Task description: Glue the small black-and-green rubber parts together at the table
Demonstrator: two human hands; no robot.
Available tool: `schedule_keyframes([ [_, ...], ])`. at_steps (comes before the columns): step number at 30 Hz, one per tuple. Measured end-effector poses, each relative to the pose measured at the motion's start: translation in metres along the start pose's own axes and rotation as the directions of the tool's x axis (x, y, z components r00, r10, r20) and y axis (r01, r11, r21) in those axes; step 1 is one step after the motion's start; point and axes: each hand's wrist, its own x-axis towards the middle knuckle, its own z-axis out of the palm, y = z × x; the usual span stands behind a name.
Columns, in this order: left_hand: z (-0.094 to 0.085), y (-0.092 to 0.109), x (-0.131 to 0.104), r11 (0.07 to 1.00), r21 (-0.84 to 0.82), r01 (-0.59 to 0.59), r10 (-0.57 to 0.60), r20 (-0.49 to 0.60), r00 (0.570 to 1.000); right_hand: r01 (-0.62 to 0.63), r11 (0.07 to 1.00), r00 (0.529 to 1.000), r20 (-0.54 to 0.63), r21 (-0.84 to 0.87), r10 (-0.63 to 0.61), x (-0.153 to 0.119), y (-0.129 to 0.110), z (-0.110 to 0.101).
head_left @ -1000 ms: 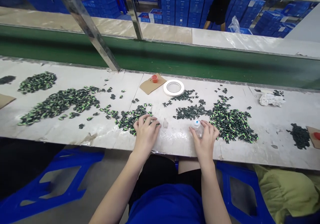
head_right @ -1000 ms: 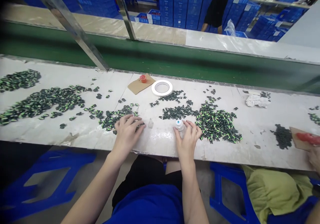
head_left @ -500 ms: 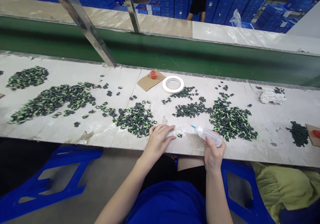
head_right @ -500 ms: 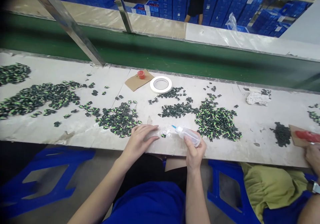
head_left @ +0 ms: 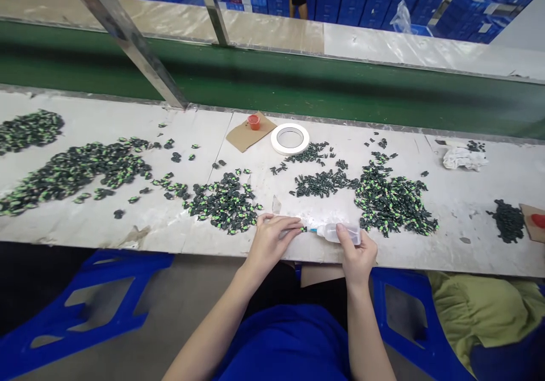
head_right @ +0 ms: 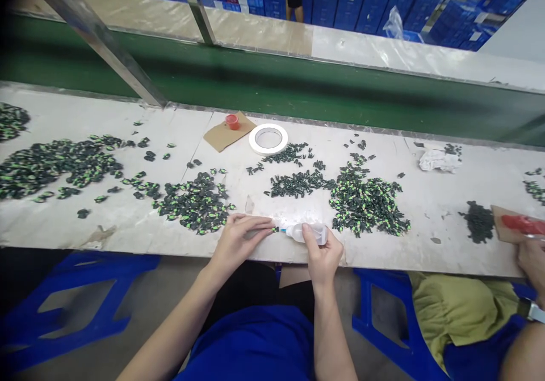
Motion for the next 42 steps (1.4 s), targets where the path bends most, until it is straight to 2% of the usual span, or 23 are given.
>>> schedule_keyframes([
  [19, -0.0006, 0.0030, 0.0003, 0.999, 0.034, 0.003, -0.003, -0.013, 1.000, -0.045, 0.998, 0.999, 0.033, 0.040, 0.043, 0.0007, 0.0025, 0.0025],
  [24, -0.0012, 0.0039, 0.0002, 0.999, 0.040, 0.012, -0.012, -0.003, 1.000, -0.039, 0.999, 0.998, 0.043, 0.027, 0.038, 0.0011, 0.0036, 0.0018],
  [32, -0.0011, 0.0035, 0.0003, 0.999, 0.037, 0.014, -0.014, -0.005, 1.000, -0.015, 1.000, 1.000, -0.009, 0.027, 0.015, 0.0026, 0.0010, 0.0020],
  [42, 0.0008, 0.0029, 0.0007, 0.999, 0.033, 0.015, -0.015, -0.013, 1.000, -0.008, 1.000, 1.000, 0.022, 0.022, 0.007, 0.0023, 0.0024, 0.0036],
])
